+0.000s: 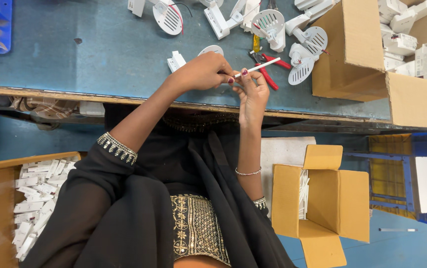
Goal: The person assembles white plastic electronic components at a workbench. They insert small white cylindrical parts into the components, use pliers to trim wires, and place the finished units into a cardboard box.
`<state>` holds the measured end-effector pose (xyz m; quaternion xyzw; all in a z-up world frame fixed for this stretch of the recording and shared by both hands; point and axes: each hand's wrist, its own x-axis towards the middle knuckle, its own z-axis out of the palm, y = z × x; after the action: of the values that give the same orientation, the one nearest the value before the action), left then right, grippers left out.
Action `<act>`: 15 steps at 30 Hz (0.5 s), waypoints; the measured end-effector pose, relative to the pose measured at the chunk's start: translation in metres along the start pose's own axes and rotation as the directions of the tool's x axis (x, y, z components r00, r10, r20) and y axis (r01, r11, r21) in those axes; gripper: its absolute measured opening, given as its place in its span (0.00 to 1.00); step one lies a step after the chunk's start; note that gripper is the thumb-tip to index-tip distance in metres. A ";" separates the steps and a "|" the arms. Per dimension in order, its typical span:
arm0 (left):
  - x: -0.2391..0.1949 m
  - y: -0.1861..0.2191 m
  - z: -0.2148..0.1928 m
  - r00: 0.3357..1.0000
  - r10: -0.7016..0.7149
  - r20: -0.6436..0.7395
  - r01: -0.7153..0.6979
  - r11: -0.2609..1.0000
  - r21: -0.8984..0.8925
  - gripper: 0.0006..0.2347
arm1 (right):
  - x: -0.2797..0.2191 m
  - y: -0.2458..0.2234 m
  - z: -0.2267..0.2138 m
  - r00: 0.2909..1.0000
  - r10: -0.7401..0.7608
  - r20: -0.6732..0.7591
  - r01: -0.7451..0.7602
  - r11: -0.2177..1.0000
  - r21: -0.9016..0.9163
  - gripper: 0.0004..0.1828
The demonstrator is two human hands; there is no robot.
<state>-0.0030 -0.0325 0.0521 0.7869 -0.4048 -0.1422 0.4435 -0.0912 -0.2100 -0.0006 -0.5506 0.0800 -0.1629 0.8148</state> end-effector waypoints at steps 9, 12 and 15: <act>0.010 -0.025 0.005 0.997 0.074 -0.033 -0.079 0.982 -0.169 0.14 | 0.012 -0.010 -0.014 0.955 0.070 0.289 -0.063 0.997 -0.035 0.13; 0.017 -0.042 0.017 0.994 0.101 -0.031 -0.106 0.956 -0.274 0.26 | 0.017 -0.016 -0.015 0.883 0.189 0.430 -0.089 0.967 -0.240 0.13; 0.037 -0.056 0.024 0.979 0.188 -0.072 -0.200 0.949 -0.242 0.32 | 0.023 -0.013 -0.011 0.806 0.342 0.483 -0.076 0.869 -0.489 0.13</act>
<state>0.0351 -0.0594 -0.0016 0.6847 -0.4485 -0.1283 0.5600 -0.0753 -0.2326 0.0085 -0.7328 -0.0627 0.1203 0.6668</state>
